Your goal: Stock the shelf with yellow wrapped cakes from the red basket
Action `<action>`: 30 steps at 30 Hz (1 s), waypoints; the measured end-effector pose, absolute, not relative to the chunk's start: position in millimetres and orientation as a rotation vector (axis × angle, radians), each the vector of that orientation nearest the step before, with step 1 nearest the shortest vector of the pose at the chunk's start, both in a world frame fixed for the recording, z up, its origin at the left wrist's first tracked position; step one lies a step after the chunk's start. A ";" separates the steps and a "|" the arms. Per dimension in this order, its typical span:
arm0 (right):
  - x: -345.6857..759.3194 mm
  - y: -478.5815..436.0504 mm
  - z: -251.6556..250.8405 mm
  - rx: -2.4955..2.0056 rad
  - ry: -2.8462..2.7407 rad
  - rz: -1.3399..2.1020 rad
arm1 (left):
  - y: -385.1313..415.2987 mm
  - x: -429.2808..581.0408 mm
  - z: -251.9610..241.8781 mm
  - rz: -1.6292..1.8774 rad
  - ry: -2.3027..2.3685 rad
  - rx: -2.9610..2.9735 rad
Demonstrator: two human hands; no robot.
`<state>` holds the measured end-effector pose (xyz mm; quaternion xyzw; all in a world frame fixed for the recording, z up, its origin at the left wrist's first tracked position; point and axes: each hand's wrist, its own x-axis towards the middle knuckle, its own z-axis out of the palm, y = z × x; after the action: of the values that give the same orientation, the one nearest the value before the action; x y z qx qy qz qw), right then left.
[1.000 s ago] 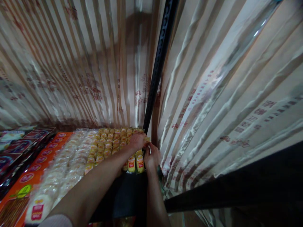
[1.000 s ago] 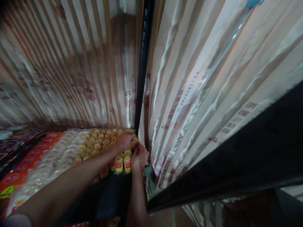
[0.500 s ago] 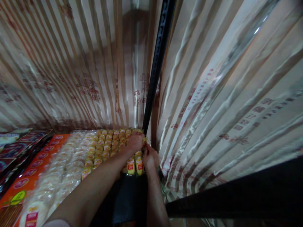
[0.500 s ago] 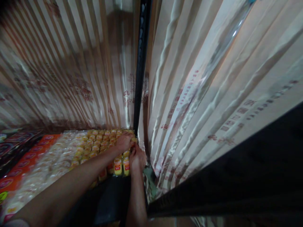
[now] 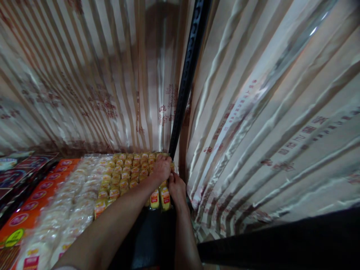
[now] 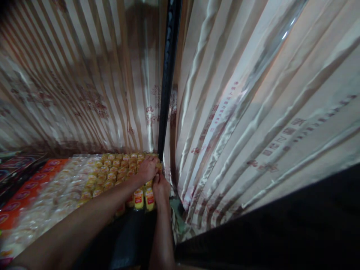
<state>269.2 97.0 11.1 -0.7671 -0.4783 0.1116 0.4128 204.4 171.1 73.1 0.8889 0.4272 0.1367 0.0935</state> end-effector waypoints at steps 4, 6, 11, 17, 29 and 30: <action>268.4 94.8 16.7 -1.962 -1.234 0.345 | 170.1 204.3 74.6 0.367 1.295 2.637; 268.2 93.4 17.9 -1.953 -1.232 0.368 | 169.9 204.6 74.7 0.368 1.313 2.630; 266.9 90.8 20.7 -1.963 -1.237 0.432 | 169.3 203.6 77.5 0.425 1.247 2.641; 262.2 83.5 31.7 -2.014 -1.253 0.476 | 157.5 197.8 86.0 0.445 1.223 2.671; 245.5 42.8 27.1 -1.719 -1.142 0.425 | 78.8 158.7 87.6 0.506 1.183 2.550; 241.3 36.1 26.2 -1.712 -1.144 0.413 | 71.7 153.0 86.9 0.514 1.178 2.506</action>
<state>241.3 36.1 26.2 -0.7071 -0.4726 0.1706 0.4975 153.0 71.7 86.9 0.8781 0.4128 0.1801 0.1617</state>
